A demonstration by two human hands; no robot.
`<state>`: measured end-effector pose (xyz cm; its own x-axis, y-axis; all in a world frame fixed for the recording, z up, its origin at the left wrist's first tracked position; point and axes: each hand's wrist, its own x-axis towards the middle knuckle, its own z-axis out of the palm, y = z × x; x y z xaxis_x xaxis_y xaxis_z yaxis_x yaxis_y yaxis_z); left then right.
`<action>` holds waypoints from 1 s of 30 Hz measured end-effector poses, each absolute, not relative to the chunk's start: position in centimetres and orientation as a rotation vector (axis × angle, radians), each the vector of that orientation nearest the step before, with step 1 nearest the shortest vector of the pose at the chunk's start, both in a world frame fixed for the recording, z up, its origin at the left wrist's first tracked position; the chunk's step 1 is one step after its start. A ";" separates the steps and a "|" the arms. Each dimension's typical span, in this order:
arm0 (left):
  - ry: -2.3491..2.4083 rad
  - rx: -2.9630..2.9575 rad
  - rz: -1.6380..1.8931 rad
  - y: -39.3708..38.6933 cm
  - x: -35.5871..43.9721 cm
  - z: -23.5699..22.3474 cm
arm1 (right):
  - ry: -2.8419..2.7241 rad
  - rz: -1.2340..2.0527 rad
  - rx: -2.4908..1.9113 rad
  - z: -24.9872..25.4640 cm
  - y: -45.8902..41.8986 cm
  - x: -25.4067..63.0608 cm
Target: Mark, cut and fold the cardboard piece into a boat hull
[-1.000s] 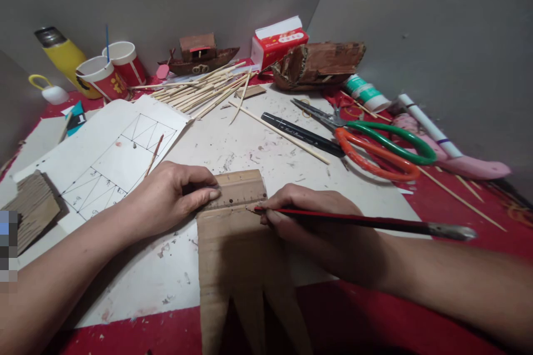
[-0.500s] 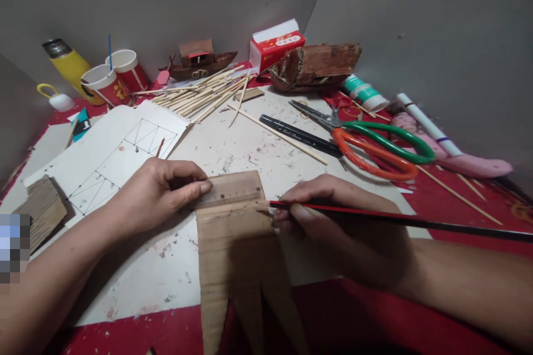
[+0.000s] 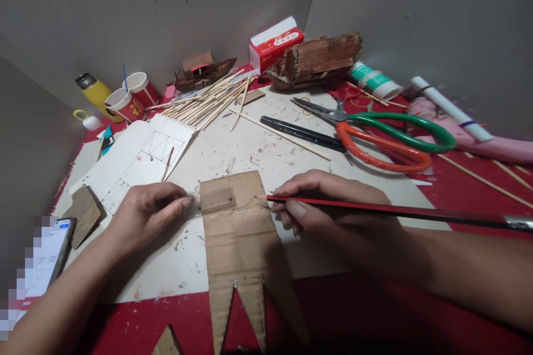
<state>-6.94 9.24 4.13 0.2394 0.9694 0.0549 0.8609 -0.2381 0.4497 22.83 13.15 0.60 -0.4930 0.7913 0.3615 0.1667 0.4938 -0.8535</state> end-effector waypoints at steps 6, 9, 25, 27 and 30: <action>1.724 2.186 0.459 8.9 -7.6 3.0 | -1.963 0.996 -0.862 0.5 13.1 22.7; 1.712 2.210 0.450 8.8 -7.7 2.8 | -1.980 0.982 -0.886 0.4 13.2 22.7; 1.635 2.230 0.401 9.1 -7.9 2.3 | -1.970 0.990 -0.744 -1.0 13.3 22.8; 1.623 2.226 0.401 9.1 -8.0 2.2 | -1.989 0.978 -0.743 -1.2 13.3 22.9; 1.615 2.231 0.422 9.2 -8.2 2.1 | -2.013 0.978 -0.783 -1.2 13.3 22.9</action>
<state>-8.15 9.18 2.07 0.3044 0.9519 0.0338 0.8467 -0.2867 0.4482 22.93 13.26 -1.21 -0.5304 0.7689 0.3570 0.1943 0.5202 -0.8316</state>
